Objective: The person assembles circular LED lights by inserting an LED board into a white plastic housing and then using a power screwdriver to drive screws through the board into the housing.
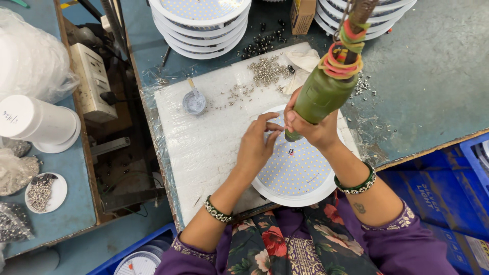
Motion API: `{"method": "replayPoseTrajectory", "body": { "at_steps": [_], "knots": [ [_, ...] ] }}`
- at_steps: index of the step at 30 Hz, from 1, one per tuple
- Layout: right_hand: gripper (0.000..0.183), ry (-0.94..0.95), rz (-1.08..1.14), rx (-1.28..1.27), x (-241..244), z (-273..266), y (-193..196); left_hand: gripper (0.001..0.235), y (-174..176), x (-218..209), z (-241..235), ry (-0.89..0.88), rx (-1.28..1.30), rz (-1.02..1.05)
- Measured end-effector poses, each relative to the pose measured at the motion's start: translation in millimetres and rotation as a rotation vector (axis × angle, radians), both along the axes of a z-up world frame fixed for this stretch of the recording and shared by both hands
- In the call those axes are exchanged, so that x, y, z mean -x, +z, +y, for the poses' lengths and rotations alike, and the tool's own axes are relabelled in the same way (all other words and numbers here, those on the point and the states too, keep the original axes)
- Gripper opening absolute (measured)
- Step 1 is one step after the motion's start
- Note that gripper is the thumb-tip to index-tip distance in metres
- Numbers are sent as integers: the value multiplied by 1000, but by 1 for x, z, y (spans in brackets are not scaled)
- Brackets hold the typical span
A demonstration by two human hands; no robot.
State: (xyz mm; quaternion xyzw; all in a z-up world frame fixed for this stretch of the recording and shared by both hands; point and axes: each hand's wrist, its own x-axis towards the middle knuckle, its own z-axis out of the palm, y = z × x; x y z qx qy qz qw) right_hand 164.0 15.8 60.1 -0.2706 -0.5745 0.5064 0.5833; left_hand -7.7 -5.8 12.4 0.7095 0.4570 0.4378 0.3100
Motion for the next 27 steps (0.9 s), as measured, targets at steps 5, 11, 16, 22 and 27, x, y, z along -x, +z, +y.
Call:
{"method": "replayPoseTrajectory", "body": {
  "at_steps": [5, 11, 16, 22, 27],
  "knots": [
    [18, 6, 49, -43, -1, 2, 15, 19, 8, 28, -2, 80, -131, 321],
    [15, -6, 55, -68, -1, -2, 36, 13, 3, 22, -10, 31, -326, 570],
    [16, -11, 57, -31, -9, -14, 35, 10, -6, 13, -9, 5, -391, 686],
    [21, -4, 74, -7, -24, -28, 32, 13, -5, 20, -3, -55, -464, 734],
    [25, 23, 102, 21, -32, -39, 29, 14, -1, 30, -10, -16, -563, 776]
  ]
}}
